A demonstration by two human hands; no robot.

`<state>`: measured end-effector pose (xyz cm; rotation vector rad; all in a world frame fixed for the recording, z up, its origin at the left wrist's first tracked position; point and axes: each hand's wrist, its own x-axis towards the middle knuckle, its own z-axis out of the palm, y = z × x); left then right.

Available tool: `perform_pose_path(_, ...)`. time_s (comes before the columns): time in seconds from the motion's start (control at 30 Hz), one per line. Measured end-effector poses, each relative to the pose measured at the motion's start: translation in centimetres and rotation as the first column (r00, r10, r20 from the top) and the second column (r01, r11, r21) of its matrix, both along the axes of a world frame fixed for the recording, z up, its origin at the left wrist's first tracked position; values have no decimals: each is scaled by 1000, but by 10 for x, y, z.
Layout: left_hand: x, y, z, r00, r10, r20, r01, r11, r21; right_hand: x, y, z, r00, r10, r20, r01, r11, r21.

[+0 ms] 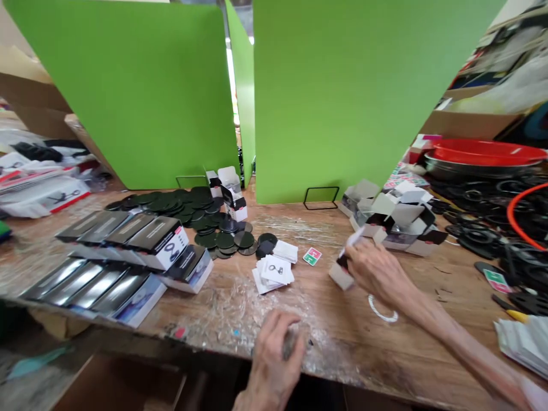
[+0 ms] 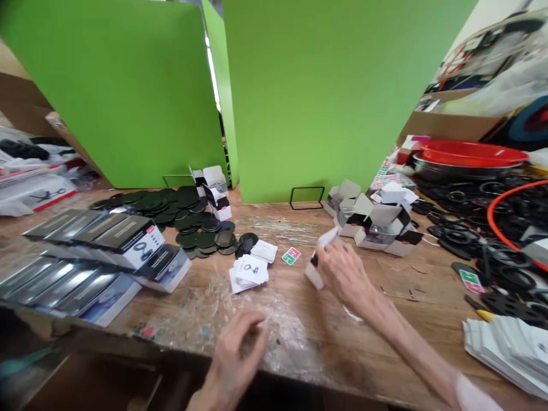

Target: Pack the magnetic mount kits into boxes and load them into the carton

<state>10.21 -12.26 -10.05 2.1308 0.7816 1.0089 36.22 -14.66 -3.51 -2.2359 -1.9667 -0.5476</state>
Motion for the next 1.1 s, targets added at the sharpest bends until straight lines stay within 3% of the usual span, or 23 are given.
perform_pose_path(0.1, 26, -6, -10, 1000, -20, -9, 20, 999, -32, -70, -36, -15, 985, 164, -49, -153, 971, 182)
perform_pose_path(0.2, 33, -5, -14, 992, -123, 32, 125, 988, -86, -111, -52, -5, 930, 275, -244, -208, 941, 268)
perform_pose_path(0.27, 23, -2, -5, 975, -221, 9, 219, 962, -161, -108, -50, 16, 835, 308, -457, -190, 939, 286)
perform_pose_path(0.33, 6, 8, 14, 954, -297, -36, 281, 932, -230, -82, -39, 35, 709, 269, -652, -109, 955, 275)
perform_pose_path(0.4, -9, 28, 36, 948, -315, -34, 295, 918, -264, -49, -17, 43, 604, 185, -775, -8, 974, 226)
perform_pose_path(0.43, -14, 43, 46, 961, -276, -32, 258, 929, -265, -34, -4, 42, 568, 146, -810, 8, 983, 183)
perform_pose_path(0.5, -14, 80, 57, 986, -89, -144, 57, 976, -208, -15, 26, 29, 527, 110, -842, -89, 993, 74)
perform_pose_path(0.53, -11, 101, 59, 962, 50, -268, -86, 988, -125, -11, 41, 21, 511, 122, -851, -181, 983, 32)
perform_pose_path(0.6, 2, 141, 54, 837, 273, -475, -284, 957, 50, -13, 68, 4, 468, 172, -867, -367, 930, -14)
perform_pose_path(0.67, 15, 173, 43, 757, 355, -549, -342, 931, 129, -22, 89, -10, 431, 221, -875, -489, 872, -21)
perform_pose_path(0.73, 24, 193, 32, 728, 361, -584, -337, 929, 154, -32, 102, -19, 428, 248, -869, -547, 836, -31)
perform_pose_path(0.83, 27, 203, 20, 695, 355, -626, -309, 933, 185, -41, 111, -25, 520, 345, -781, -649, 754, -99)
perform_pose_path(0.93, 22, 203, 18, 693, 345, -633, -293, 937, 191, -43, 110, -24, 603, 463, -650, -715, 675, -182)
perform_pose_path(1.0, 20, 200, 20, 708, 340, -619, -297, 938, 176, -44, 106, -20, 606, 452, -654, -715, 670, -199)
perform_pose_path(1.1, 18, 195, 25, 746, 356, -562, -341, 930, 136, -45, 100, -15, 542, 378, -751, -683, 718, -132)
